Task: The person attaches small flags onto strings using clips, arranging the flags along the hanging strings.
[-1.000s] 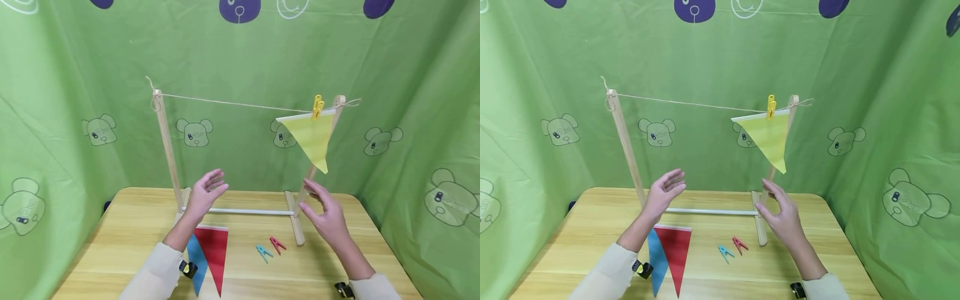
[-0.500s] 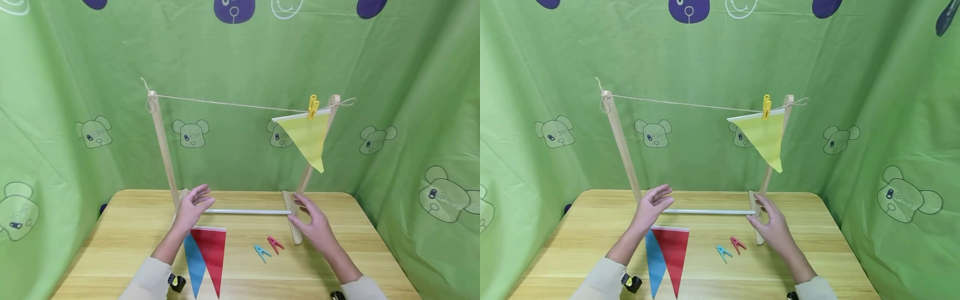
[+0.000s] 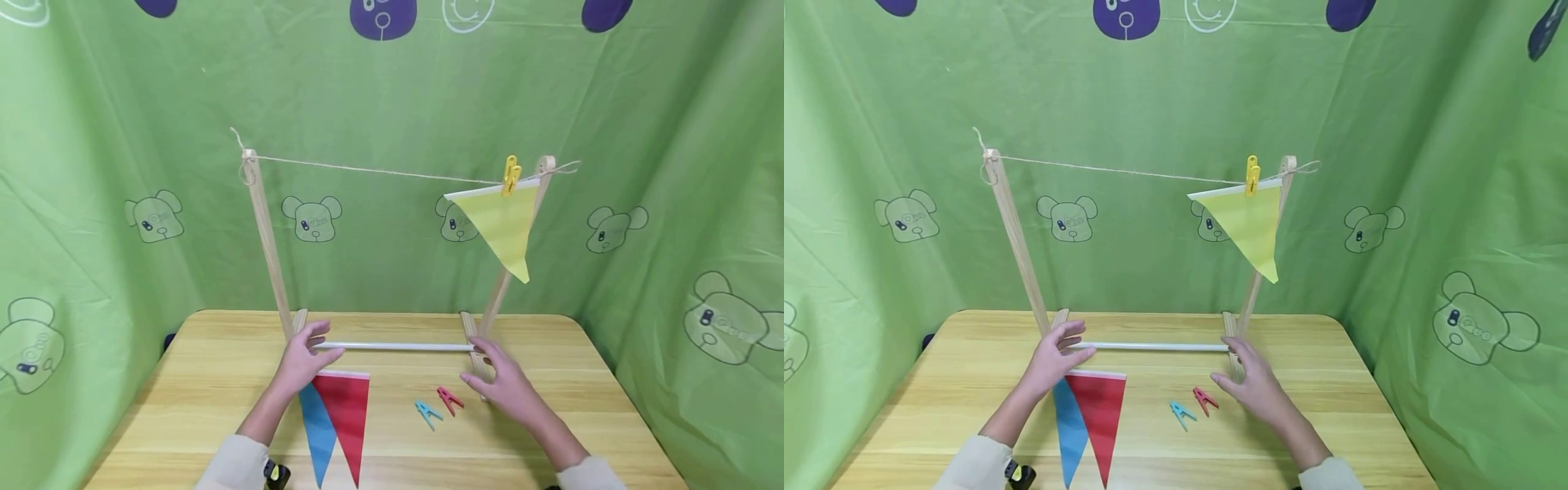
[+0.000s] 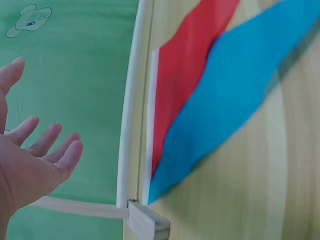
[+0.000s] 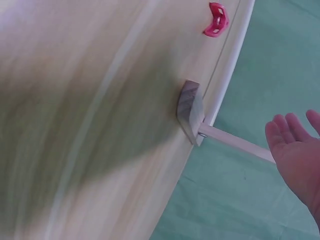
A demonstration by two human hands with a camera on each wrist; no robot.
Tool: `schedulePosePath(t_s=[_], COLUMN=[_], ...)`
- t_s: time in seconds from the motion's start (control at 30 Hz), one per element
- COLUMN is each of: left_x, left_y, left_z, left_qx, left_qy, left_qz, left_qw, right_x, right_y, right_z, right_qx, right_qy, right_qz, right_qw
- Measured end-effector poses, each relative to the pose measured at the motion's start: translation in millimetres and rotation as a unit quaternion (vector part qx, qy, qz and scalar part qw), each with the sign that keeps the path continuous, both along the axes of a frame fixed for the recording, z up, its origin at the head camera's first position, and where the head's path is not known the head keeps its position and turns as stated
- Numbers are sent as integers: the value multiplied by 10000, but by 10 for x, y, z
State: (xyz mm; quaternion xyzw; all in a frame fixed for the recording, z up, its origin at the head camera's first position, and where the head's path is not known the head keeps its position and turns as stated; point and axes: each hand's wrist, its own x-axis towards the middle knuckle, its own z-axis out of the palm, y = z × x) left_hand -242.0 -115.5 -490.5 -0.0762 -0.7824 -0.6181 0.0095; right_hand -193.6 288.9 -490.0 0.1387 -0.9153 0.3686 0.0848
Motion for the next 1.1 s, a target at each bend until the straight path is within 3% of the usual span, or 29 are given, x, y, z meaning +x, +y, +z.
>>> schedulePosePath(t_s=[0.27, 0.57, 1.1], left_x=[47, 63, 58], left_y=[-65, -108, -169], left_z=[-126, -189, -433], left_qx=[-924, -1589, -2570], left_qy=[-113, -104, -23], left_qz=[38, -131, -36], left_qw=[9957, 9872, 9664], right_x=[24, 9, 10], right_y=[-28, -77, -215], right_z=[-131, -184, -224], right_qx=[263, 444, 901], right_qy=[-442, -842, -1394], right_qz=[167, 455, 481], right_qw=[9985, 9944, 9850])
